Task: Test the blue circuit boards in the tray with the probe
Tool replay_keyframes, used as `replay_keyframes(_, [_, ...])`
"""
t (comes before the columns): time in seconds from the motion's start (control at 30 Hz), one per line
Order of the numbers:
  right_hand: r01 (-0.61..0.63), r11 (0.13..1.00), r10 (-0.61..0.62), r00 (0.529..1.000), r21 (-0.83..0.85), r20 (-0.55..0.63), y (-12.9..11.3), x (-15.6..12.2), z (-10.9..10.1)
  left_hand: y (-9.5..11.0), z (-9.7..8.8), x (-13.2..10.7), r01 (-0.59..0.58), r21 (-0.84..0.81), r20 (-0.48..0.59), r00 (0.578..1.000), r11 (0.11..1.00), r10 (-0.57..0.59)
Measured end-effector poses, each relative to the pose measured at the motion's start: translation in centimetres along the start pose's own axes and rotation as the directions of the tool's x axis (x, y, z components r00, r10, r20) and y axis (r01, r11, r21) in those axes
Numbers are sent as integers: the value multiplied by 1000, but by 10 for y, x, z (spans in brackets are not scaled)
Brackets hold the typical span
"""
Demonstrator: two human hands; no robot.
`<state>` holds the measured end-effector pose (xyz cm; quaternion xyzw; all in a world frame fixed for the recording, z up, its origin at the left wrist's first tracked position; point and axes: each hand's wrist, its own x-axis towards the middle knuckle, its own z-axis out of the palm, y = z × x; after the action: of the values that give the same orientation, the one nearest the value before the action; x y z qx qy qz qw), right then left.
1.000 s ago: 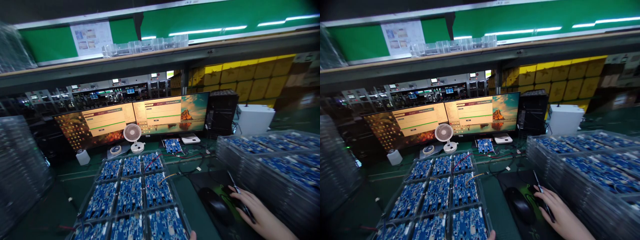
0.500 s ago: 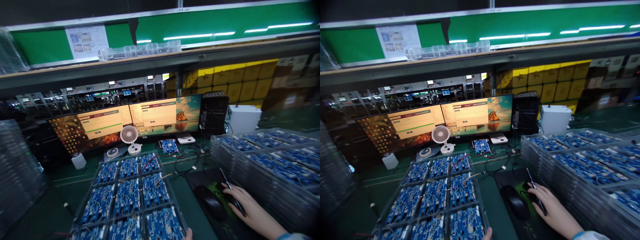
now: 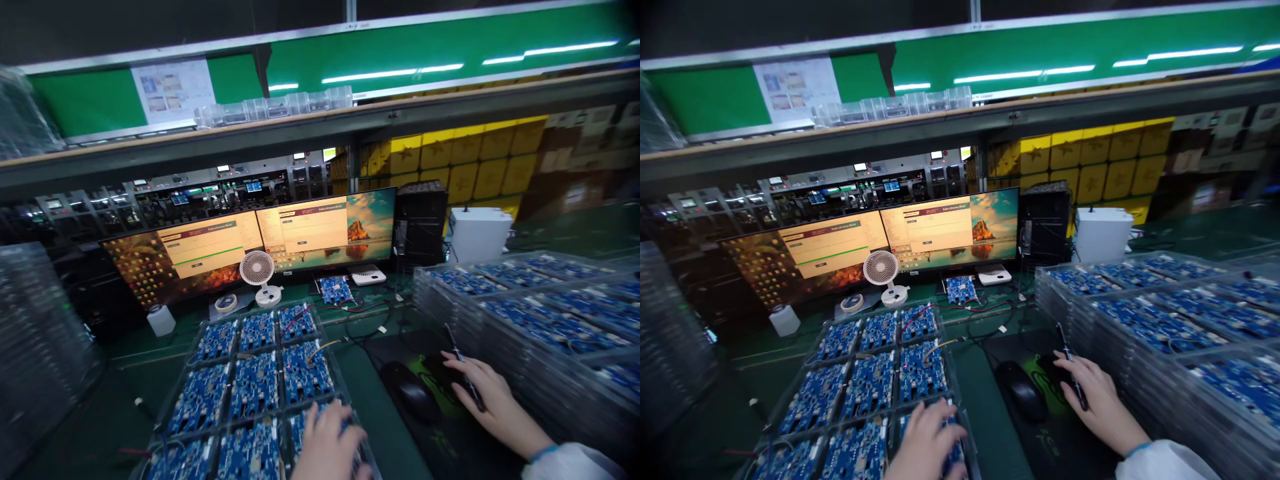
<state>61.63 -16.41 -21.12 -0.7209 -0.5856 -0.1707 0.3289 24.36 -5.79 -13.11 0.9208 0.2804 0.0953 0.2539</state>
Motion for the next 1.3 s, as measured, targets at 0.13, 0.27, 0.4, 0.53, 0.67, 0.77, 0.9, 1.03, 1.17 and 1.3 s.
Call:
replay_keyframes(0.13, [12, 1000, -11, 1000, 22, -27, -1, 0, 0, -14, -61, 17, 182, 95, -160, 973, 979, -165])
replay_keyframes(0.27, [-5, 998, 7, 1000, 59, -29, -1, 1, 1, -35, -93, 34, 249, 168, -181, 959, 954, -218])
replay_keyframes(0.4, [-34, 995, 36, 999, 94, -24, 1, 1, 3, -54, -92, 51, 278, 206, -144, 957, 938, -252])
replay_keyframes(0.53, [-49, 992, 50, 999, 119, -9, 1, 1, 2, -65, -83, 65, 284, 225, -120, 958, 932, -262])
replay_keyframes(0.67, [-33, 992, 33, 999, 123, 2, 1, 1, -2, -67, -77, 74, 280, 195, -128, 957, 940, -259])
replay_keyframes(0.77, [-30, 992, 30, 1000, 122, 0, 0, 1, -3, -66, -75, 79, 283, 145, -132, 955, 948, -265])
replay_keyframes(0.9, [-21, 991, 21, 1000, 130, 2, -2, 1, -4, -71, -65, 86, 254, 84, -148, 959, 963, -240])
replay_keyframes(1.03, [-9, 991, 8, 1000, 136, 9, -5, 3, -7, -78, -52, 93, 222, 102, -123, 970, 970, -209])
replay_keyframes(1.17, [16, 989, -17, 1000, 144, 1, -6, 3, -7, -78, -47, 95, 232, 191, -74, 972, 954, -222])
replay_keyframes(1.3, [34, 986, -33, 999, 165, -8, -5, 3, -6, -77, -46, 95, 282, 220, -53, 959, 934, -277])
